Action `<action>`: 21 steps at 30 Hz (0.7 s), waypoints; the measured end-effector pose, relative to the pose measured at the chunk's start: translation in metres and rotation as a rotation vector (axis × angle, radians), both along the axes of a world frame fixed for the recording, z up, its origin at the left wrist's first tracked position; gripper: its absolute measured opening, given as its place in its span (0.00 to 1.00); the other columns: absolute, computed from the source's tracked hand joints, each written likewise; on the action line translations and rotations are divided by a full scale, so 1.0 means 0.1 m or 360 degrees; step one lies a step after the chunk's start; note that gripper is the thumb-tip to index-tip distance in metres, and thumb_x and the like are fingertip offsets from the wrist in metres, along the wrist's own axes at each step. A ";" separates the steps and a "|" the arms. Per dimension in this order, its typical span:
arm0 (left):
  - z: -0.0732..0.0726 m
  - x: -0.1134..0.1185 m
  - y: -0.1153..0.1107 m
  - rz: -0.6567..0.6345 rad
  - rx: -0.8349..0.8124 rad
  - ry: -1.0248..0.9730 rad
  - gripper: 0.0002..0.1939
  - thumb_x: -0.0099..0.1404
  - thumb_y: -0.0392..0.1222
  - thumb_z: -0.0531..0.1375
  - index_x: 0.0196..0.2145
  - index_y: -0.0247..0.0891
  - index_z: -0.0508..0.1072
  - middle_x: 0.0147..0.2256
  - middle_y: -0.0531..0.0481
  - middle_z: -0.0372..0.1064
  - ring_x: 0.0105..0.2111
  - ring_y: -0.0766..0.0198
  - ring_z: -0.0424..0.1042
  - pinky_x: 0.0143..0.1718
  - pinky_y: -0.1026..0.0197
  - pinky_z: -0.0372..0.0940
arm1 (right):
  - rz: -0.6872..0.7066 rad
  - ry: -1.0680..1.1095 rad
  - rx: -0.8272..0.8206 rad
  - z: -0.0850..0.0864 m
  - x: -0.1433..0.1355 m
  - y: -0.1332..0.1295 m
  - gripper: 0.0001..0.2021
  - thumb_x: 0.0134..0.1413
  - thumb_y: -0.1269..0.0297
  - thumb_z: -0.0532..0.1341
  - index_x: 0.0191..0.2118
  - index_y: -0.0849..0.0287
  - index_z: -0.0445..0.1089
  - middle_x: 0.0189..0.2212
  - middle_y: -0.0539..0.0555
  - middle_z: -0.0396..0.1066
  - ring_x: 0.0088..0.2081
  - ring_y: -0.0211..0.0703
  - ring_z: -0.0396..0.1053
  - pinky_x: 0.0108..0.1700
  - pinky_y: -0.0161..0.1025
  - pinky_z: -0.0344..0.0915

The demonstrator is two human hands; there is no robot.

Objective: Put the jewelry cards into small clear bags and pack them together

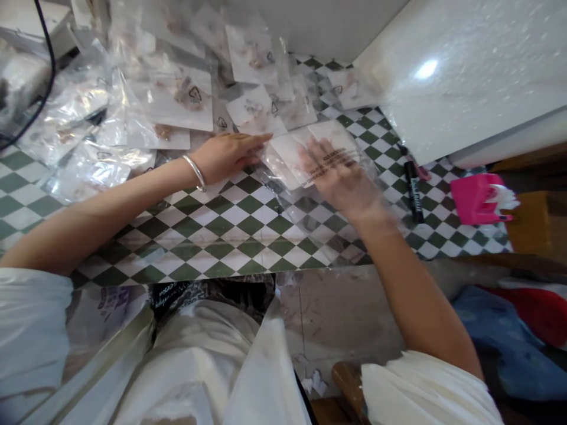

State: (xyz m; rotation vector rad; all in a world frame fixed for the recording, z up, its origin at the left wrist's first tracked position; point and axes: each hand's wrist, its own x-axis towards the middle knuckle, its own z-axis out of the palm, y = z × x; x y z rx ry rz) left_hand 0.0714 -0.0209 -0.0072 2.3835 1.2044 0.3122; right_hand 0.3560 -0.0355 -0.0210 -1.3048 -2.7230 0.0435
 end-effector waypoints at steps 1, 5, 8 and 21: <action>0.01 0.01 0.00 0.0014 -0.0019 -0.0008 0.26 0.72 0.36 0.52 0.66 0.36 0.57 0.59 0.42 0.66 0.57 0.54 0.66 0.61 0.50 0.60 | 0.0001 0.0000 -0.0006 0.01 0.03 -0.01 0.23 0.71 0.67 0.44 0.66 0.60 0.59 0.66 0.57 0.48 0.69 0.54 0.50 0.69 0.57 0.54; 0.03 0.04 0.00 0.0067 -0.0108 -0.0143 0.23 0.74 0.43 0.50 0.63 0.33 0.59 0.49 0.43 0.74 0.45 0.61 0.73 0.48 0.58 0.67 | -0.0051 0.0003 -0.0054 0.06 0.10 -0.10 0.22 0.71 0.56 0.49 0.63 0.58 0.64 0.65 0.57 0.51 0.68 0.53 0.51 0.69 0.58 0.53; 0.02 0.06 0.01 0.0029 -0.0351 -0.0336 0.23 0.72 0.40 0.56 0.61 0.31 0.60 0.38 0.46 0.77 0.35 0.65 0.74 0.38 0.63 0.67 | -0.0132 0.0033 -0.0107 0.12 0.10 -0.14 0.22 0.70 0.54 0.51 0.62 0.57 0.65 0.65 0.56 0.48 0.70 0.50 0.47 0.71 0.57 0.48; 0.07 -0.31 0.39 0.0393 -0.0003 -0.0201 0.16 0.64 0.28 0.56 0.48 0.40 0.71 0.27 0.53 0.67 0.33 0.63 0.67 0.48 0.49 0.67 | -0.0395 0.0484 -0.0639 0.27 0.43 -0.65 0.14 0.53 0.62 0.68 0.47 0.49 0.76 0.57 0.47 0.66 0.66 0.47 0.56 0.74 0.54 0.40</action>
